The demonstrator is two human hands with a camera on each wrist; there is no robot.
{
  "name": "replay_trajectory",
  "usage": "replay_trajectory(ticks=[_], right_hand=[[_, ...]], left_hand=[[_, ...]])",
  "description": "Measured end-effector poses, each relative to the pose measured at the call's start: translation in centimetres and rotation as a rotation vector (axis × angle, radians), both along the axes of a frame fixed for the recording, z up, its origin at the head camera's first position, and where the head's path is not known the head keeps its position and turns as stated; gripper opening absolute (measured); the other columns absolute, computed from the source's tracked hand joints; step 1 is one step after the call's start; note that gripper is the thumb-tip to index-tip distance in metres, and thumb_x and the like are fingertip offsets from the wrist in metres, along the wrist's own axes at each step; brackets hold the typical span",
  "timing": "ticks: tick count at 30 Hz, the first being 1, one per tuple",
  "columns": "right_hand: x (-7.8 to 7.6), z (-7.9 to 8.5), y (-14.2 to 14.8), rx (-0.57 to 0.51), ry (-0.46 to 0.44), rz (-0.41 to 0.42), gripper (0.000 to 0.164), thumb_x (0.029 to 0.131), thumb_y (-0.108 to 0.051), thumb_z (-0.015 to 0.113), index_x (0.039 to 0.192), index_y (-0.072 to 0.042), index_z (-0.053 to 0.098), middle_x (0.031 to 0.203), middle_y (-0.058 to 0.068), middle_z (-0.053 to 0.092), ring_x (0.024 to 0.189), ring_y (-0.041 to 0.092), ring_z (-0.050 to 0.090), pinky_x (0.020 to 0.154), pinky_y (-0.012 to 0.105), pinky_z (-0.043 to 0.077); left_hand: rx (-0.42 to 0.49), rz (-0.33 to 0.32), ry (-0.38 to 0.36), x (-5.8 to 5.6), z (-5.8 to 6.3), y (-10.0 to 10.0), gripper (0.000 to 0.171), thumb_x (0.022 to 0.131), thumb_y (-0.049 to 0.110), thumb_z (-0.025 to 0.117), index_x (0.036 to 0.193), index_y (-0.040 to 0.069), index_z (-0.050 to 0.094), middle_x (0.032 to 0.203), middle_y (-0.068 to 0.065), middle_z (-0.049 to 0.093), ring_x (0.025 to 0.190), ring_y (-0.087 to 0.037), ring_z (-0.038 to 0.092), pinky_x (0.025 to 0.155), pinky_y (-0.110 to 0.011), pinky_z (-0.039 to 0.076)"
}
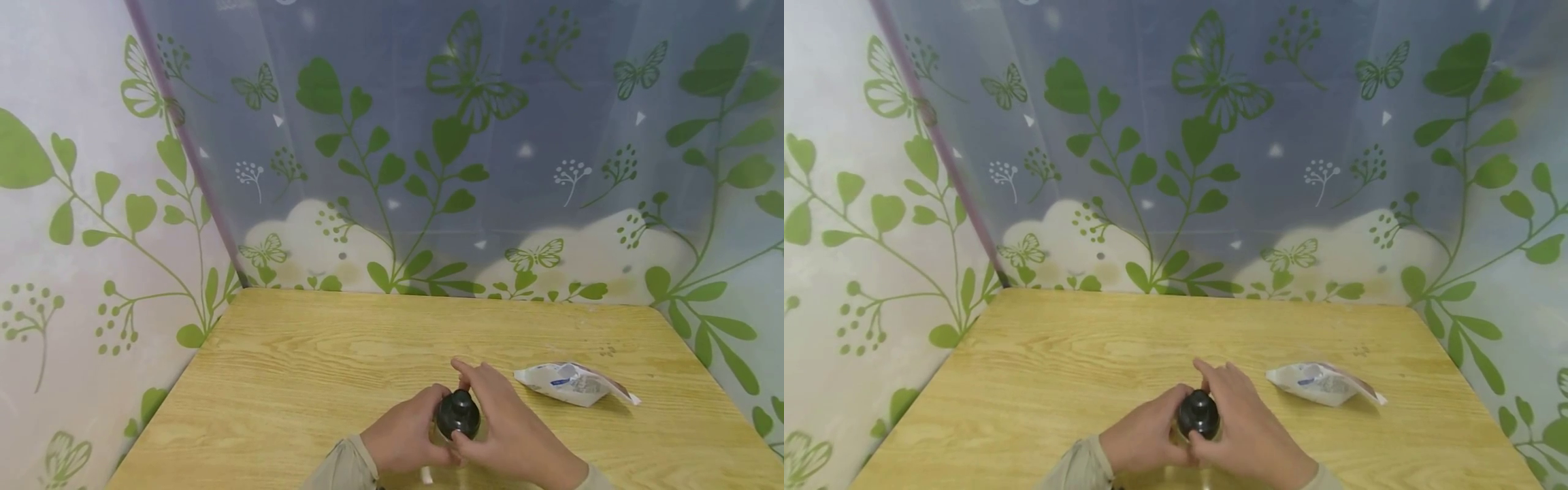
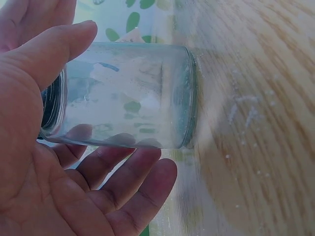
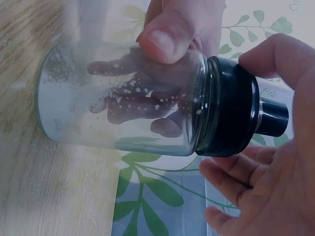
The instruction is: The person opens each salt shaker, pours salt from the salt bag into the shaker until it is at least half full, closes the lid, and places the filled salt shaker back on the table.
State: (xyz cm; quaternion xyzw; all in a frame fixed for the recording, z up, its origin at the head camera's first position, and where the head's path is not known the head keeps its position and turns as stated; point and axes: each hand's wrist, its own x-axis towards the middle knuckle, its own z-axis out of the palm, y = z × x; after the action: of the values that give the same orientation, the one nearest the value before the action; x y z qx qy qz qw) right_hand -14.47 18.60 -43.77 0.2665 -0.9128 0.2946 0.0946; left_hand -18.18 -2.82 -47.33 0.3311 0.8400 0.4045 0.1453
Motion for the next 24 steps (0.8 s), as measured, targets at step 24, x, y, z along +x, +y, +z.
replay_trajectory(ticks=[24], right_hand=[[0.02,0.40,-0.35,-0.078,0.121,-0.035,0.067,0.089,-0.026,0.083,0.147,-0.018,0.049,0.103,-0.018,0.047,0.102,0.005,0.050,0.112,0.050,0.039]], left_hand=[[0.020,-0.023,-0.025,0.10,0.06,-0.14,0.061,0.083,0.044,0.087,0.130,0.026,0.052,0.120,0.018,0.061,0.105,0.002,0.060,0.088,-0.026,0.052]])
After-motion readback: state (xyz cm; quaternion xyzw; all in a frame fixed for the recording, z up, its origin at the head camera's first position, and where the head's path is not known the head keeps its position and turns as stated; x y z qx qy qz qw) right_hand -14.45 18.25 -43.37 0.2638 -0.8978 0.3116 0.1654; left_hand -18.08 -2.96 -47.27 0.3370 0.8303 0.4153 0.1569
